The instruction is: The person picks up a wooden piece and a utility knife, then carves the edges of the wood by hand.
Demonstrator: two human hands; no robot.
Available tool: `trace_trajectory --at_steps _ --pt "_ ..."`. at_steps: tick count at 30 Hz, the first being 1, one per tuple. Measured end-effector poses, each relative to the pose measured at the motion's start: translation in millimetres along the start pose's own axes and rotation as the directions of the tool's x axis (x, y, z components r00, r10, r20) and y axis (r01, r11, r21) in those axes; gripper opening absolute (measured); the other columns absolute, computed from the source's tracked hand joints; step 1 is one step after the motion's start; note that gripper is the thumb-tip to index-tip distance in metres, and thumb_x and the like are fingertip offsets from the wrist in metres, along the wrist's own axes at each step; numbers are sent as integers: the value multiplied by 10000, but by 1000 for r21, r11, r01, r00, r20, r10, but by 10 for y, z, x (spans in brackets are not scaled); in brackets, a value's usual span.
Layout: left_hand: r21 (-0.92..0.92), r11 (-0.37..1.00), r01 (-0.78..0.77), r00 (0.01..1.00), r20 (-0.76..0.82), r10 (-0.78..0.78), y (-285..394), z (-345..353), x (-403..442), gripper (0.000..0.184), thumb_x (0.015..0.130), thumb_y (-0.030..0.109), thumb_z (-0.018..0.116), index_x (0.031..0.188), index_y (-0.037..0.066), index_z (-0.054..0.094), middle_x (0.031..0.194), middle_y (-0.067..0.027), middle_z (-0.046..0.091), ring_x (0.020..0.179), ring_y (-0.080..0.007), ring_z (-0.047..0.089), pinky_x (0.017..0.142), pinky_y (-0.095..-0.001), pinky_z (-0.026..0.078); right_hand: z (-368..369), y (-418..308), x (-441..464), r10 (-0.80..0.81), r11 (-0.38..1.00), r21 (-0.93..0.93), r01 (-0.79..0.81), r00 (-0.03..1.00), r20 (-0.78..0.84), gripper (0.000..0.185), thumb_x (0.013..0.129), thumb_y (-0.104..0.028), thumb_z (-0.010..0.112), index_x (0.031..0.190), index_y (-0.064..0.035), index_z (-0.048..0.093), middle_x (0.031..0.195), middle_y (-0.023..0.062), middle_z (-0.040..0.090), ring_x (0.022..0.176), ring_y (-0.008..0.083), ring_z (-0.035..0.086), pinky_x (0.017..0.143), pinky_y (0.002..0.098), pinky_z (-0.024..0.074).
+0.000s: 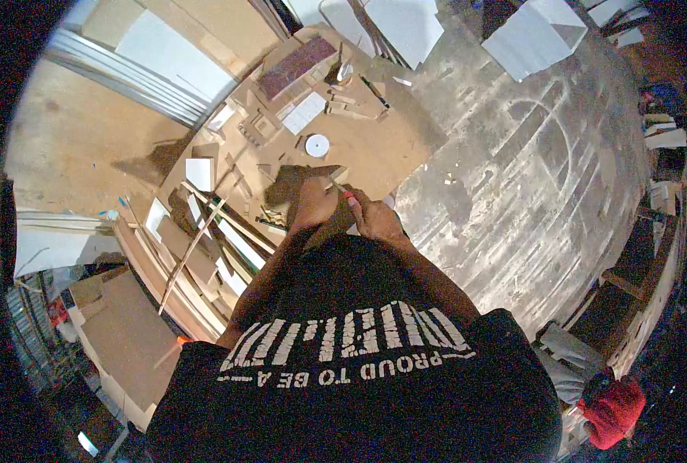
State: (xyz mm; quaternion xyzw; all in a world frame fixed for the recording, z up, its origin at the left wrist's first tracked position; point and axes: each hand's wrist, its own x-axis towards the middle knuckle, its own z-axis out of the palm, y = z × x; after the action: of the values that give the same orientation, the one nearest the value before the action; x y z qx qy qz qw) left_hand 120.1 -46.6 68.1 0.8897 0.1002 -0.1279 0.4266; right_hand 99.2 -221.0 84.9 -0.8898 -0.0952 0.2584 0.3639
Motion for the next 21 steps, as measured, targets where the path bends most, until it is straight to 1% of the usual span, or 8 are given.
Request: trace_trajectory --at_steps 6,9,10,12,13,15,18,21 --pt "9 996 -92 993 -70 93 -358 246 114 231 813 154 613 902 -51 673 919 -305 663 923 -479 644 817 -543 507 96 158 92 -50 998 41 51 998 -24 458 1057 -408 350 1368 -96 476 849 307 672 830 503 657 742 599 509" --pt "-8 997 -75 997 -26 75 -345 234 114 247 805 152 625 918 -65 662 924 -308 660 907 -478 645 810 -545 506 141 145 105 -135 991 -29 132 977 -164 351 1064 -342 397 1211 -58 543 719 286 633 702 490 638 613 577 472" --pt "-20 998 -60 998 -5 60 -290 199 102 254 802 151 630 921 -72 656 923 -310 658 900 -479 646 807 -545 506 169 184 132 -111 992 -80 99 981 -160 360 1064 -351 391 1209 -57 541 718 288 633 705 493 637 616 579 474" --pt "85 995 -56 998 20 54 -168 151 26 252 801 147 630 906 -80 649 920 -320 653 892 -480 645 800 -548 504 206 239 206 -65 983 -180 37 986 -154 378 1065 -368 380 1205 -54 538 717 293 633 711 501 636 621 584 476" --pt "139 989 -55 998 33 50 -132 134 2 251 800 146 631 899 -85 645 918 -324 650 888 -480 644 796 -549 504 200 249 209 -31 986 -168 6 989 -147 384 1065 -375 374 1198 -52 537 717 297 632 715 504 635 622 585 477" --pt "88 996 -22 999 29 19 -141 130 53 247 801 142 627 889 -88 640 909 -329 647 888 -477 646 791 -549 504 134 204 220 36 988 -144 -55 991 -131 398 1066 -388 362 1184 -48 533 717 304 630 723 510 634 625 585 479" --pt "54 997 -55 998 2 55 -207 177 77 241 805 142 620 880 -86 641 892 -326 644 883 -477 646 785 -550 505 68 36 96 -19 996 -90 9 993 -114 406 1068 -391 352 1176 -44 531 725 307 630 739 514 636 634 581 484" --pt "67 996 -66 998 7 65 -103 96 40 234 811 147 614 865 -79 648 867 -319 644 865 -482 645 776 -553 508 125 140 123 63 996 -56 -66 997 -53 493 1061 -458 292 1278 -70 505 802 294 670 815 494 663 761 589 514"
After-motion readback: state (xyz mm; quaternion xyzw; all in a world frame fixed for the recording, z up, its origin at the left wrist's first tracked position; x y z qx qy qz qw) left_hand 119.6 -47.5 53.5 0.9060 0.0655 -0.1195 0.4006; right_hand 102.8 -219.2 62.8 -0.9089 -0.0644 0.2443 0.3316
